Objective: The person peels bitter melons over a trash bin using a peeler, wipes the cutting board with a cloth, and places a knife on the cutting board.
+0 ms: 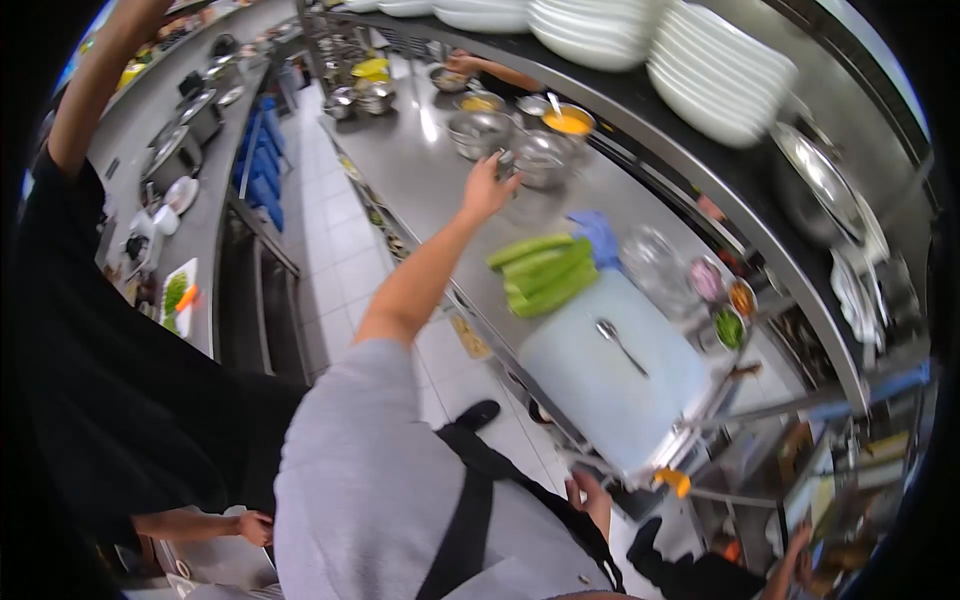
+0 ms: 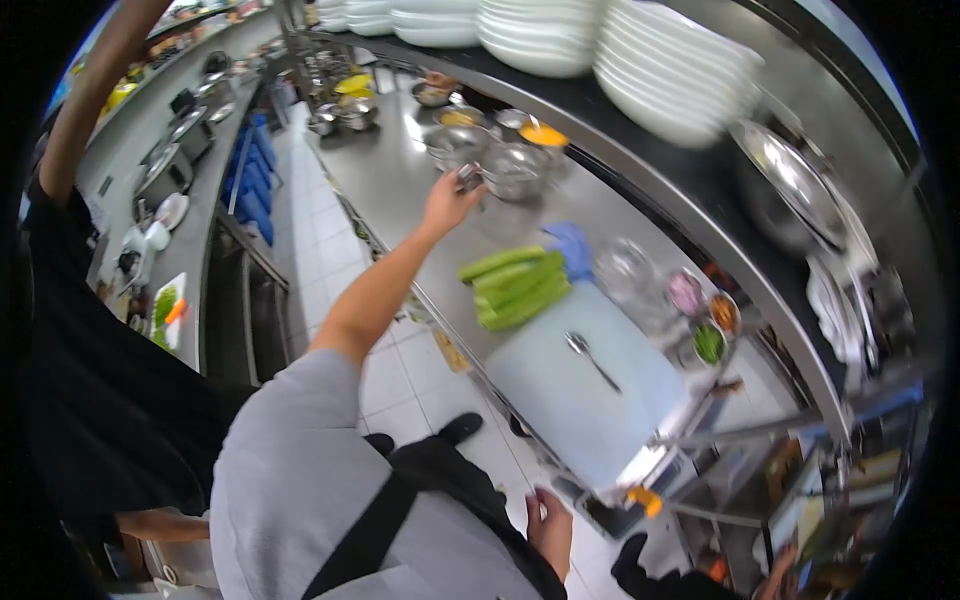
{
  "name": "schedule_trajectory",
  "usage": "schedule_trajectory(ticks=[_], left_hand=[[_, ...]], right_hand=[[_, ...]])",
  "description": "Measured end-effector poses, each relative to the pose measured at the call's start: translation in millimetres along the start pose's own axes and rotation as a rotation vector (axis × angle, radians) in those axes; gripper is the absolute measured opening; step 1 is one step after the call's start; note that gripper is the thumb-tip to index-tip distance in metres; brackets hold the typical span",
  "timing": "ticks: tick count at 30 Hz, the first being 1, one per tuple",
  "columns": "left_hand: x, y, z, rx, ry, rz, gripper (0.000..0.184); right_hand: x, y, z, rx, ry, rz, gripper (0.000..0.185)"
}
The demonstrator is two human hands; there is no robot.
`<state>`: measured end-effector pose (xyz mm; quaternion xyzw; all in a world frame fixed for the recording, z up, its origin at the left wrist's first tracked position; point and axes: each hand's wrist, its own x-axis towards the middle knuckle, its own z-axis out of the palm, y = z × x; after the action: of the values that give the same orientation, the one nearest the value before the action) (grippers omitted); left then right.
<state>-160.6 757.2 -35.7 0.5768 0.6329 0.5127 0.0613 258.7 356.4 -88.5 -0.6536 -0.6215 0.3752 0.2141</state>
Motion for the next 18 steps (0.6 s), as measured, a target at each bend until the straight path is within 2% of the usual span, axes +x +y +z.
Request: schedule_trajectory(ticks=[2, 4, 5, 6, 7, 9, 10, 11, 12, 13, 14, 15, 16, 17, 18], left_hand=[[60, -24, 18, -0.127, 0.279, 0.088, 0.041], [102, -44, 24, -0.16, 0.247, 0.017, 0.042], [116, -45, 46, -0.222, 0.183, -0.057, 0.042], [136, -78, 73, -0.136, 0.232, -0.091, 0.042], [149, -102, 98, -0.264, 0.22, -0.116, 0.038], [160, -134, 138, -0.314, 0.228, -0.177, 0.042], [156, -143, 145, -0.022, 0.032, -0.358, 0.052], [160, -186, 166, -0.019, -0.09, -0.335, 0.057], [145, -173, 169, 0.404, 0.085, -0.172, 0.058], [143, -161, 155, 0.313, -0.16, -0.393, 0.061], [145, -196, 166, -0.132, -0.208, -0.253, 0.07], [153, -232, 184, -0.224, -0.061, -0.162, 0.075], [143, -195, 162, -0.085, -0.016, -0.023, 0.082], [125, -150, 136, 0.106, 0.047, 0.002, 0.086], [107, -124, 118, 0.045, 0.055, -0.033, 0.08]], right_hand=[[19, 8, 15, -0.015, -0.078, 0.046, 0.024], [47, -6, 18, -0.075, -0.05, -0.01, 0.022], [58, -16, 23, -0.136, 0.067, -0.078, 0.02], [75, -27, 22, -0.137, 0.081, -0.039, 0.02], [92, -38, 21, -0.138, 0.095, 0.0, 0.02], [119, -50, 14, -0.09, 0.204, -0.007, 0.02], [127, -42, 14, -0.147, 0.29, -0.142, 0.017], [129, -49, 10, -0.145, 0.337, -0.119, 0.017], [125, -58, 4, -0.177, 0.356, -0.098, 0.019], [119, -59, -6, -0.205, 0.338, -0.09, 0.021], [108, -58, -18, -0.225, 0.358, -0.067, 0.021], [98, -60, -33, -0.19, 0.385, -0.009, 0.019], [85, -49, -51, -0.171, 0.473, -0.033, 0.014], [68, -41, -70, -0.1, 0.625, 0.028, 0.011], [57, -8, -91, -0.168, 0.814, -0.042, 0.014]])
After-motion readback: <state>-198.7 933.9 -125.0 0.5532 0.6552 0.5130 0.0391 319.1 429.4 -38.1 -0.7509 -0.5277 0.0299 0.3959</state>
